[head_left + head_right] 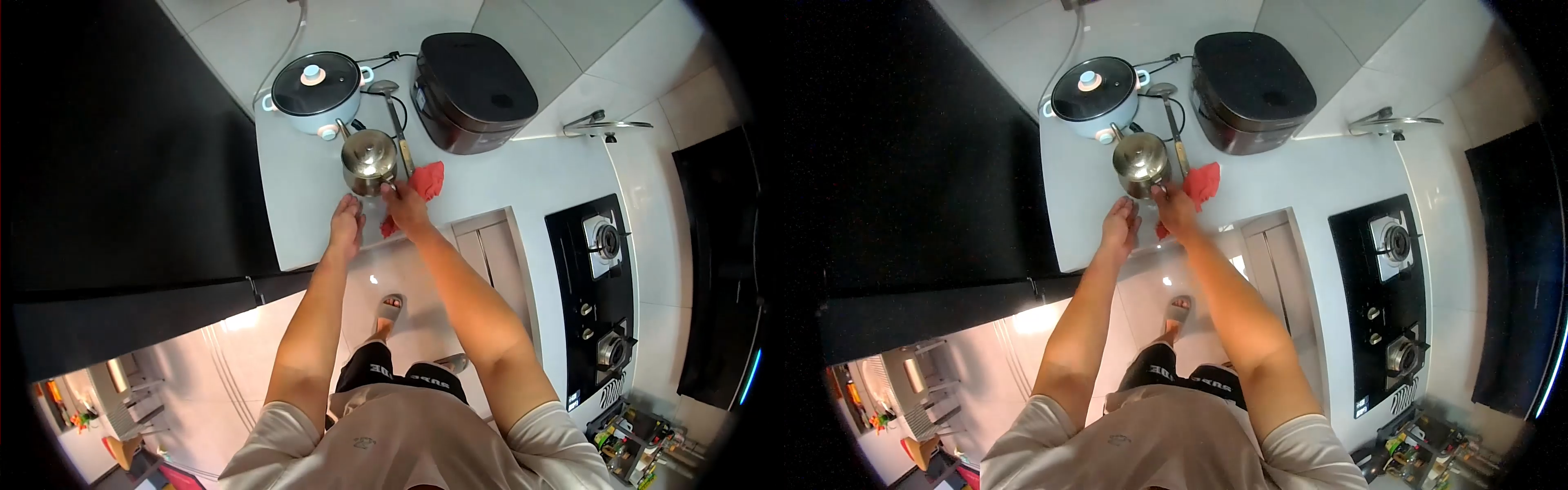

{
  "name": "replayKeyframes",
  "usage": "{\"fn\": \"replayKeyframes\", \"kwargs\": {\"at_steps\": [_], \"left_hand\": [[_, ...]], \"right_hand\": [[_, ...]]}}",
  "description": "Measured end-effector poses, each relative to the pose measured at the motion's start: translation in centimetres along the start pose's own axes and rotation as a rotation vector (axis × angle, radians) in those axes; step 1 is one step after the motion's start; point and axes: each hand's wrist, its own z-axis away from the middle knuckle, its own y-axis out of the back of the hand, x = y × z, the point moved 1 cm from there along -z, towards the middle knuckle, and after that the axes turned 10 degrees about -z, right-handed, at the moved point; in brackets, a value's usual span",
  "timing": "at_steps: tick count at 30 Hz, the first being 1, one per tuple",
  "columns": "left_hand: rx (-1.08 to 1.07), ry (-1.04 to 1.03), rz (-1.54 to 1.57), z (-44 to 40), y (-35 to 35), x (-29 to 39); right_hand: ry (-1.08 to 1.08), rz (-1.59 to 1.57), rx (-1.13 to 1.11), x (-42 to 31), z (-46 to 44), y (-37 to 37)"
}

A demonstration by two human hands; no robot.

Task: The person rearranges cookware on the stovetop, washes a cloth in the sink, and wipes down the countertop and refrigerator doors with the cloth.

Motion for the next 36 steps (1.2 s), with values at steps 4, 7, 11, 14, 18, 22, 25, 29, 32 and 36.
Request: {"fn": "replayKeyframes", "kwargs": {"at_steps": [4, 7, 11, 14, 18, 22, 25, 29, 32, 36], "left_hand": [[-0.003, 0.087, 0.196, -0.9, -0.1, 0.1], [-0.025, 0.097, 0.274, -1.3, 0.3, -0.4], [-0.068, 0.066, 0.254, -0.5, 0.3, -1.2], [-0.151, 0.006, 0.208, 1.6, -1.4, -1.6], [-0.238, -0.036, 0.130, 6.6, -6.3, -1.3], [-0.373, -0.006, 0.073, 11.3, -12.2, -3.1], [-0.488, 0.036, -0.009, 15.5, -17.5, -5.4], [-0.685, 0.110, -0.093, 21.3, -24.6, -10.1], [-0.804, 0.175, -0.168, 26.6, -29.8, -14.4], [-0.949, 0.298, -0.316, 35.0, -36.4, -20.2]], "right_hand": [[-0.096, -0.069, -0.050, -0.9, 0.9, -0.1], [-0.188, -0.203, -0.062, 0.1, 1.5, -0.8], [-0.351, -0.510, -0.120, -0.9, 3.6, 0.4], [-0.111, -0.394, 0.017, 1.3, 4.6, 1.8], [-0.185, -0.497, 0.123, -0.4, 8.1, 6.8], [-0.172, -0.569, 0.233, -3.1, 13.4, 14.1], [-0.118, -0.482, 0.390, -2.9, 17.8, 19.8], [-0.168, -0.283, 0.597, -4.6, 25.4, 28.2], [-0.178, -0.303, 0.737, -3.9, 31.7, 33.8], [-0.169, -0.272, 0.965, -1.8, 40.2, 40.7]]}}
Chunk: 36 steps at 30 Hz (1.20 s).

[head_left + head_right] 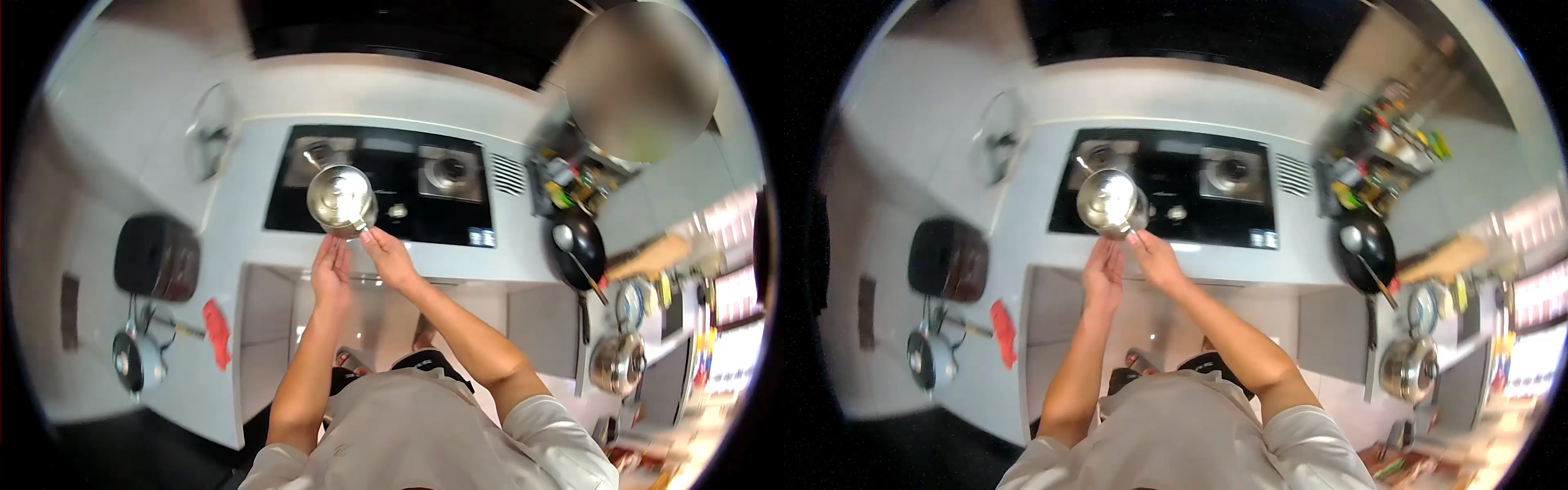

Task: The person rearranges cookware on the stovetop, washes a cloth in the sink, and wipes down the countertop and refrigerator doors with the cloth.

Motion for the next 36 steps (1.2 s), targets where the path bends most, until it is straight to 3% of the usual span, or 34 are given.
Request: {"fn": "replayKeyframes", "kwargs": {"at_steps": [10, 18, 22, 32, 35, 36], "left_hand": [[-0.402, 0.231, -0.171, -5.7, -22.8, -16.2], [-0.418, 0.360, -0.220, -11.8, -35.2, -27.9], [-0.322, 0.344, -0.235, -16.5, -38.2, -32.5], [-0.391, 0.247, -0.354, -23.4, -40.5, -37.7], [-0.291, -0.132, -0.892, -24.6, -38.3, -41.0], [-0.263, -0.080, -0.854, -23.8, -38.6, -40.7]], "right_hand": [[-0.055, 0.127, 0.437, 2.1, 0.0, 26.5], [-0.097, 0.046, 0.540, 7.9, -3.9, 41.5], [-0.111, 0.063, 0.548, 12.4, -7.4, 46.1], [-0.167, -0.386, 0.466, 19.1, -13.7, 50.8], [-0.165, -0.376, 0.409, 20.0, -13.5, 51.5], [-0.169, -0.345, 0.391, 20.4, -13.4, 51.7]]}}
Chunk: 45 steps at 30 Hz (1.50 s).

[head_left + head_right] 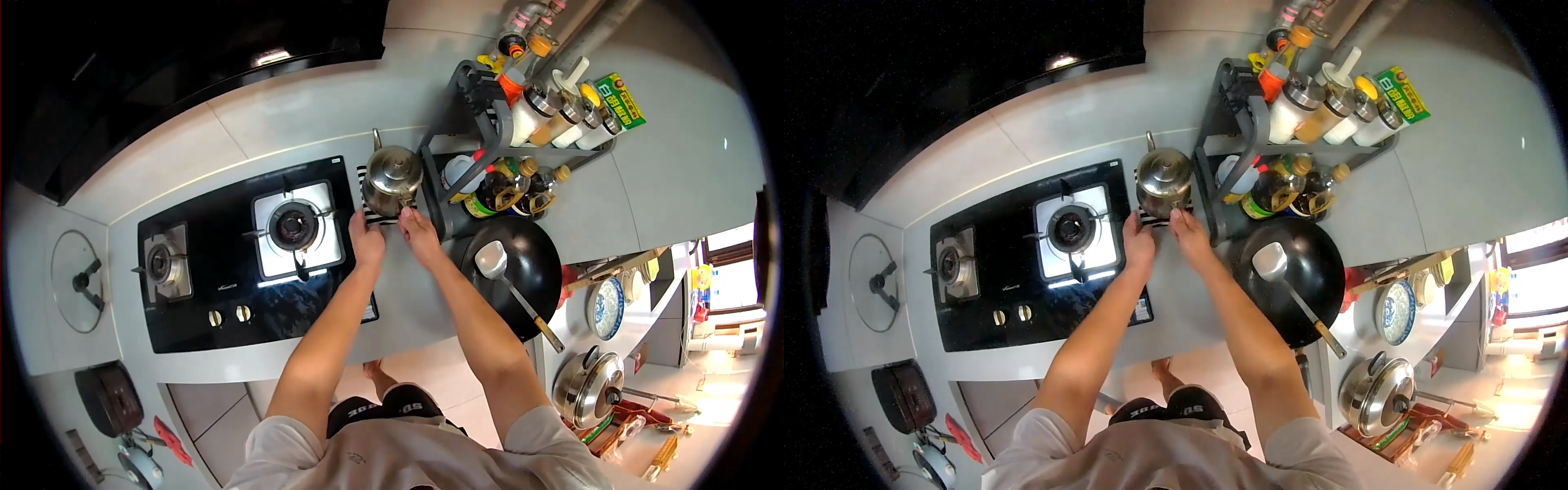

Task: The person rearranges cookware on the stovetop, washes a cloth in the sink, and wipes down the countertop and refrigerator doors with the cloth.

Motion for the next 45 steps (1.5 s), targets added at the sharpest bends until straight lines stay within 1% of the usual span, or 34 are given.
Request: {"fn": "replayKeyframes", "kwargs": {"at_steps": [2, 3, 6, 10, 12, 15, 16, 19, 22, 24, 28, 29, 30, 32, 34, 35, 38, 39, 41, 43, 45], "left_hand": [[0.009, 0.104, 0.088, 1.8, -0.4, 2.8], [0.038, 0.203, 0.206, 2.1, -1.1, 2.9], [-0.115, 0.155, 0.198, 1.5, -1.1, 2.9], [-0.079, 0.174, 0.260, 0.9, -1.8, 2.1], [-0.058, 0.206, 0.314, 0.9, -1.6, 1.6], [-0.028, 0.173, 0.235, 1.8, -0.8, 1.9], [-0.034, 0.206, 0.228, 2.3, -0.4, 2.3], [-0.062, 0.278, 0.202, 4.7, 0.7, 4.0], [-0.111, 0.272, 0.168, 7.2, 2.1, 4.5], [-0.174, 0.228, 0.155, 9.2, 2.8, 4.9], [-0.277, 0.208, 0.161, 14.7, 4.0, 5.7], [-0.300, 0.237, 0.235, 16.0, 3.8, 5.7], [-0.327, 0.244, 0.207, 17.8, 3.9, 6.4], [-0.404, 0.257, 0.249, 20.9, 4.0, 6.5], [-0.476, 0.277, 0.256, 23.6, 3.6, 5.0], [-0.495, 0.288, 0.246, 24.8, 3.3, 4.0], [-0.557, 0.309, 0.212, 28.9, 2.7, 2.5], [-0.572, 0.311, 0.197, 30.0, 2.4, 2.3], [-0.589, 0.320, 0.201, 31.7, 1.6, 1.2], [-0.587, 0.332, 0.237, 32.4, 0.4, -1.0], [-0.645, 0.350, 0.236, 33.3, -0.7, -2.5]], "right_hand": [[0.006, 0.051, -0.007, 0.5, -0.3, 0.6], [0.013, 0.071, -0.005, 0.5, -0.5, 0.7], [0.051, 0.119, 0.007, 0.3, -0.6, 1.1], [0.108, 0.142, 0.003, 0.2, -1.1, 1.1], [0.089, 0.228, 0.075, 0.2, -0.7, 0.9], [0.094, 0.429, 0.175, -0.4, 0.2, 0.3], [0.104, 0.509, 0.210, -0.7, 0.5, 0.1], [0.385, 0.460, 0.313, -1.1, 2.6, -1.0], [0.374, 0.463, 0.408, -0.9, 5.2, -2.1], [0.371, 0.479, 0.423, -1.1, 8.2, -3.1], [0.398, 0.533, 0.474, -2.1, 14.4, -4.2], [0.413, 0.497, 0.496, -2.2, 16.2, -4.0], [0.427, 0.462, 0.515, -2.6, 18.2, -4.3], [0.441, 0.422, 0.560, -2.9, 22.2, -3.5], [0.430, 0.411, 0.606, -2.9, 26.6, -2.6], [0.427, 0.415, 0.685, -2.9, 29.3, -2.1], [0.309, 0.446, 0.763, -2.1, 36.6, 1.5], [0.350, 0.508, 0.804, -1.3, 38.5, 3.4], [0.318, 0.630, 0.874, -0.7, 41.8, 6.7], [0.301, 0.729, 0.917, -1.2, 44.3, 9.4], [0.247, 0.804, 0.936, -2.3, 45.7, 11.4]]}}
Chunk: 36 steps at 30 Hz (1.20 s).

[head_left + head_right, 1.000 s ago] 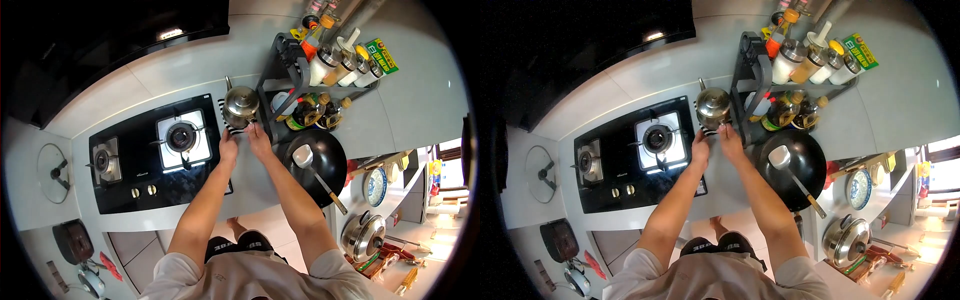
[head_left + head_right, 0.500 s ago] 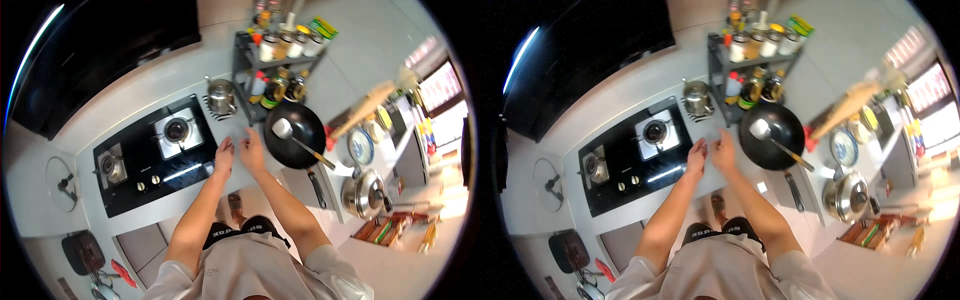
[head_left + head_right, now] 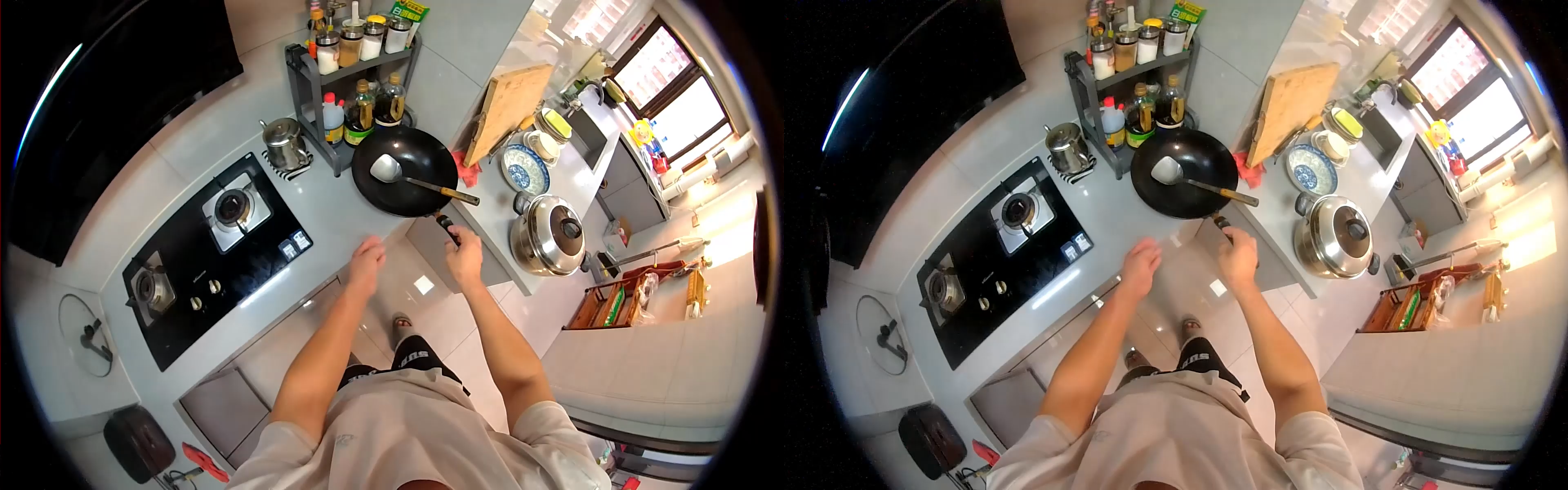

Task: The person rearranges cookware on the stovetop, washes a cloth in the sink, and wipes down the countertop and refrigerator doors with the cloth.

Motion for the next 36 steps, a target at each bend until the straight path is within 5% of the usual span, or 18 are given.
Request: {"fn": "replayKeyframes", "kwargs": {"at_steps": [4, 10, 14, 20, 36], "left_hand": [[-0.058, -0.018, -0.033, -1.1, -3.5, -2.1], [0.055, 0.072, 0.127, -3.6, -11.0, -2.8], [0.181, 0.037, 0.308, -6.5, -12.3, -3.0], [0.324, 0.012, 0.328, -6.0, -11.8, -2.4], [0.781, -0.245, 0.348, 7.5, -3.5, -0.6]], "right_hand": [[0.112, 0.297, -0.039, 2.5, -2.6, 2.3], [-0.284, 0.048, -0.647, 6.3, -6.7, 3.0], [-0.692, -0.459, -0.924, 6.7, -7.6, 3.1], [-0.511, -0.391, -0.775, 6.8, -5.4, 3.3], [-0.245, -0.255, -1.012, -2.7, 2.9, 2.8]]}}
